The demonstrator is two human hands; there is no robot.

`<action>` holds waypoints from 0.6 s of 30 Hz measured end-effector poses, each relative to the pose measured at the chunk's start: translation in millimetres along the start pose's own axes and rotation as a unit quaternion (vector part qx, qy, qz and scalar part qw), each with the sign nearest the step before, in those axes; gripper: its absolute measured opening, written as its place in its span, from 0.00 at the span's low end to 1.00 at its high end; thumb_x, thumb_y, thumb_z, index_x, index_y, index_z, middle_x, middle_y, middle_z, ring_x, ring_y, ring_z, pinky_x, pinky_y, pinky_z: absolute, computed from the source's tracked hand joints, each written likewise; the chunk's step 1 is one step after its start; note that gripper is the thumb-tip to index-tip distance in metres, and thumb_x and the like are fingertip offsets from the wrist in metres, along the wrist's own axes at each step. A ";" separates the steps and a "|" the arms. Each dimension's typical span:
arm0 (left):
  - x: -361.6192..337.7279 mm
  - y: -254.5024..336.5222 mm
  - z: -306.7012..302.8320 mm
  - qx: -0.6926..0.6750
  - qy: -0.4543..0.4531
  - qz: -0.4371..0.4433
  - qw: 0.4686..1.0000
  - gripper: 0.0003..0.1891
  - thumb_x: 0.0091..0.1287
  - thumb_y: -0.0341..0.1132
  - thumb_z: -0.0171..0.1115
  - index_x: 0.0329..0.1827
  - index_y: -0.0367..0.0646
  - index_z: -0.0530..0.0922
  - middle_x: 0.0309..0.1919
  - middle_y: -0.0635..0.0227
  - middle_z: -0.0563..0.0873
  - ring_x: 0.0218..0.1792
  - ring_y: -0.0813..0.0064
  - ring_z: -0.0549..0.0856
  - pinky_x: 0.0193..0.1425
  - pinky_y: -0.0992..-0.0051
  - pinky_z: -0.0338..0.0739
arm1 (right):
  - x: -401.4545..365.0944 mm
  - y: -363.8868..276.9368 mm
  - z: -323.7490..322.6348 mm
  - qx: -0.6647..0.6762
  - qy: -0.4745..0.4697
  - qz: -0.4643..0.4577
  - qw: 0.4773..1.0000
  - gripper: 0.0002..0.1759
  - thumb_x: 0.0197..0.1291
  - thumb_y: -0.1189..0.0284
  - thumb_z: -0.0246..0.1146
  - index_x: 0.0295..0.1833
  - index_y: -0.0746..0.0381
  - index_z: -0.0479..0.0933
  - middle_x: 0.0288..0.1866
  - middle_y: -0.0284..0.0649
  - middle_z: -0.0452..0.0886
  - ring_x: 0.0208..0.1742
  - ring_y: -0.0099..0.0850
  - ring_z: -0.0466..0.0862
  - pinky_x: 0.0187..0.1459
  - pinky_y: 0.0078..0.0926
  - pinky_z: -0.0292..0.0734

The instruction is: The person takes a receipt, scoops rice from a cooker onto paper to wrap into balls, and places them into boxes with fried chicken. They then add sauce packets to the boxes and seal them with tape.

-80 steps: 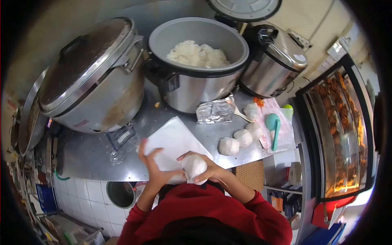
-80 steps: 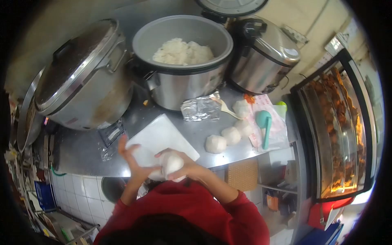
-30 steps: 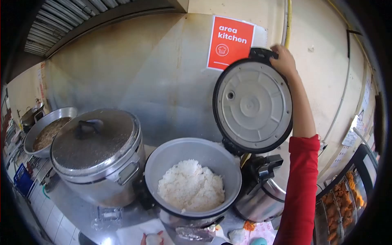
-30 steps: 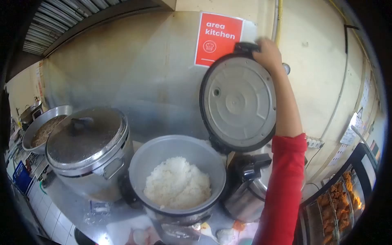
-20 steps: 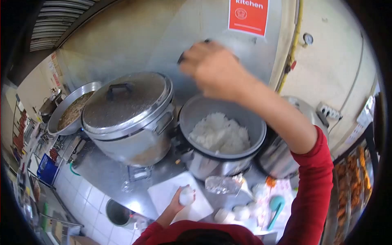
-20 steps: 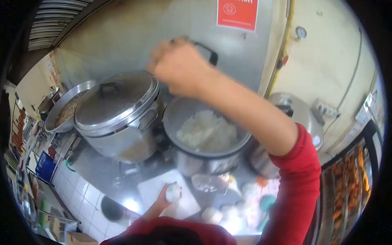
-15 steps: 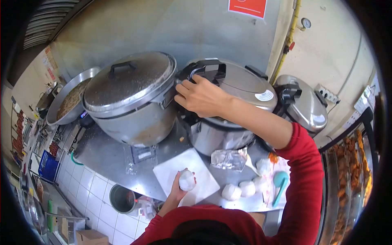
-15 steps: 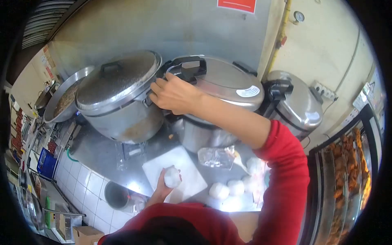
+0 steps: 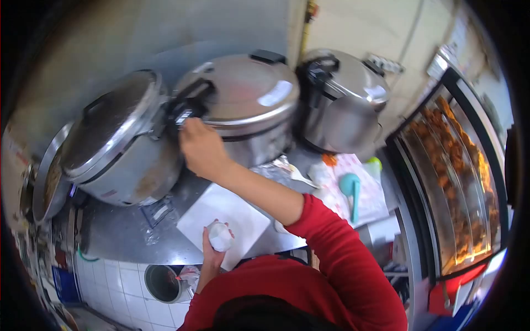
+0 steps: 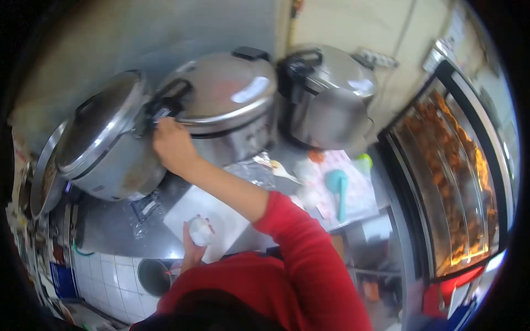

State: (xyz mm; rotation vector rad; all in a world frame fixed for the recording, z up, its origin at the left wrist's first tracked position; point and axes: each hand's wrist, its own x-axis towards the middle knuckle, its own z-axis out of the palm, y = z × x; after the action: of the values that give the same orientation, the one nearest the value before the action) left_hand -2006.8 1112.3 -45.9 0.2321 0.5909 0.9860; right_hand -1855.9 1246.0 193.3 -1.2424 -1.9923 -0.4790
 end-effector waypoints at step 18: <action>10.8 -64.1 42.0 0.024 0.062 -0.093 0.993 0.22 0.69 0.50 0.42 0.60 0.54 0.73 0.57 0.57 0.75 0.50 0.56 0.78 0.54 0.55 0.73 | -320.0 229.5 -14.3 -0.112 -0.216 0.678 0.694 0.64 0.25 0.53 0.79 0.71 0.50 0.51 0.63 0.54 0.62 0.65 0.51 0.63 0.57 0.52 0.66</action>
State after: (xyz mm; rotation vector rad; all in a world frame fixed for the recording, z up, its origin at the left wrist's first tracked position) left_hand -1932.8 1089.8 -43.7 0.1550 0.7370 0.8096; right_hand -1561.7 1147.4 -49.7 -2.6916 -0.7659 0.3857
